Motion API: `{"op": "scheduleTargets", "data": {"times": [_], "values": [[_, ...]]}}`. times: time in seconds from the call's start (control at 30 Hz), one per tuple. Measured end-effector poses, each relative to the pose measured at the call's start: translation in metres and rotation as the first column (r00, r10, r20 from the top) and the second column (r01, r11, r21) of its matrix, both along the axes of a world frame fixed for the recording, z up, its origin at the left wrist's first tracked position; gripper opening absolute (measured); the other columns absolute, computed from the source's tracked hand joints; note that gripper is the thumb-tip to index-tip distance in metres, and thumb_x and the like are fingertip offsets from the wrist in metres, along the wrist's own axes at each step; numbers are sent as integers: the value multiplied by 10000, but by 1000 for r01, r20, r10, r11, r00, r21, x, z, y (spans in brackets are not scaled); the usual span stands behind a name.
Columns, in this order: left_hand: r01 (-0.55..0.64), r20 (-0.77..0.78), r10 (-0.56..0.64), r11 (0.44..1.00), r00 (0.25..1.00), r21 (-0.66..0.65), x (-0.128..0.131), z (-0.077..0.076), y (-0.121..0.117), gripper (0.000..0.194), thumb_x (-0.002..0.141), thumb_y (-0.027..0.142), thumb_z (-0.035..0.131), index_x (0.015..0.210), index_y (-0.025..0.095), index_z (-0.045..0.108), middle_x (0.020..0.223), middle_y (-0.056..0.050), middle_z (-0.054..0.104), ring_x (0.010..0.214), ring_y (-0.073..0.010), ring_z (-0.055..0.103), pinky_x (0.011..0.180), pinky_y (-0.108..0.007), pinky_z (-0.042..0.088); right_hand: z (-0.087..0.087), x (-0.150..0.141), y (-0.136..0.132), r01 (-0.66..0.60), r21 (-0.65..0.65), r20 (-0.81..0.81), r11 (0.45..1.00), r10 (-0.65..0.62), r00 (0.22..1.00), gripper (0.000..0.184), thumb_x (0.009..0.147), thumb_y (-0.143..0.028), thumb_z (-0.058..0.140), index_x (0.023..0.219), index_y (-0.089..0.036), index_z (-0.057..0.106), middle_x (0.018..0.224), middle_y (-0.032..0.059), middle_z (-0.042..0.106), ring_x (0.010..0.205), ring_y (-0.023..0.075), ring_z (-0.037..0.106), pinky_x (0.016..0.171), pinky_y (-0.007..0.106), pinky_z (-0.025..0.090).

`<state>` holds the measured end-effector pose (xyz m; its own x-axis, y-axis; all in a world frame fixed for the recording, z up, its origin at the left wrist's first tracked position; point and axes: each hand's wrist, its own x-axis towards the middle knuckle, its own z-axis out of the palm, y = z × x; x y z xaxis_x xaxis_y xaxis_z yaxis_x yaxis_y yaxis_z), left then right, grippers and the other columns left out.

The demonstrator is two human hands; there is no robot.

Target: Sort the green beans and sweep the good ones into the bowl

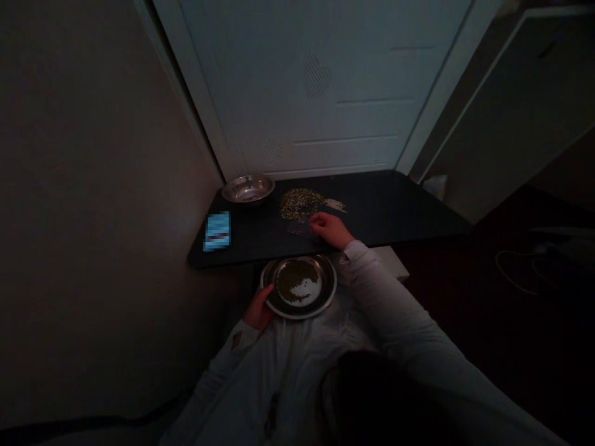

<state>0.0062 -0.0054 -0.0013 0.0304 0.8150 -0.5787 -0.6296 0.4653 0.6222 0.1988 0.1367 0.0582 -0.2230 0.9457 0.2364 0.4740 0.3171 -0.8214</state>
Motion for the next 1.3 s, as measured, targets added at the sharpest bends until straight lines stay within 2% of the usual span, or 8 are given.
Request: {"op": "scheduleTargets", "data": {"times": [0.23, 0.6, 0.77, 0.93, 1.13, 1.3], "values": [[-6, 29, 6, 1000, 1000, 30, -4, -4, 1, 178, 671, 228, 558, 815, 143, 619, 862, -71, 687, 1071, -237, 493, 916, -336, 380, 6, 9, -7, 154, 86, 176, 984, -167, 970, 136, 690, -252, 501, 779, -159, 547, 613, -5, 589, 561, 94, 507, 548, 208, 351], [-1, 17, 1, 1000, 1000, 0, -6, -2, 1, 173, 689, 232, 539, 802, 131, 621, 848, -82, 688, 1036, -241, 521, 899, -335, 397, 2, 46, -2, 223, 92, 234, 971, -239, 943, 153, 685, -264, 510, 785, -158, 559, 645, 7, 599, 589, 106, 527, 563, 218, 364], [-9, 10, 9, 1000, 1000, 22, -9, -9, 2, 213, 663, 234, 570, 855, 152, 615, 876, -68, 685, 1054, -237, 508, 897, -336, 401, 2, 63, 11, 259, 74, 242, 963, -270, 932, 161, 688, -254, 517, 800, -149, 564, 663, 21, 614, 602, 109, 536, 588, 225, 379], [3, -7, -3, 1000, 1000, 22, -10, -14, 0, 188, 667, 242, 569, 818, 143, 624, 883, -82, 682, 1031, -248, 524, 888, -340, 409, 0, 80, 35, 312, 66, 257, 948, -318, 913, 129, 684, -216, 520, 771, -139, 575, 658, 32, 618, 608, 111, 537, 600, 235, 389], [-23, -7, 23, 1000, 1000, 19, -9, -15, -3, 156, 681, 223, 555, 797, 145, 625, 880, -74, 683, 1035, -238, 522, 893, -330, 404, -3, 91, 55, 333, 6, 178, 943, -329, 928, 138, 677, -199, 523, 784, -125, 568, 676, 46, 615, 600, 112, 523, 601, 248, 394], [-14, 16, 14, 999, 1000, 45, -9, -12, -3, 184, 689, 223, 547, 840, 152, 624, 878, -66, 685, 1041, -232, 519, 897, -328, 401, 0, 94, 51, 382, -37, -29, 923, -383, 923, 153, 689, -215, 496, 808, -131, 543, 651, 29, 602, 518, 86, 474, 549, 232, 389]]}}
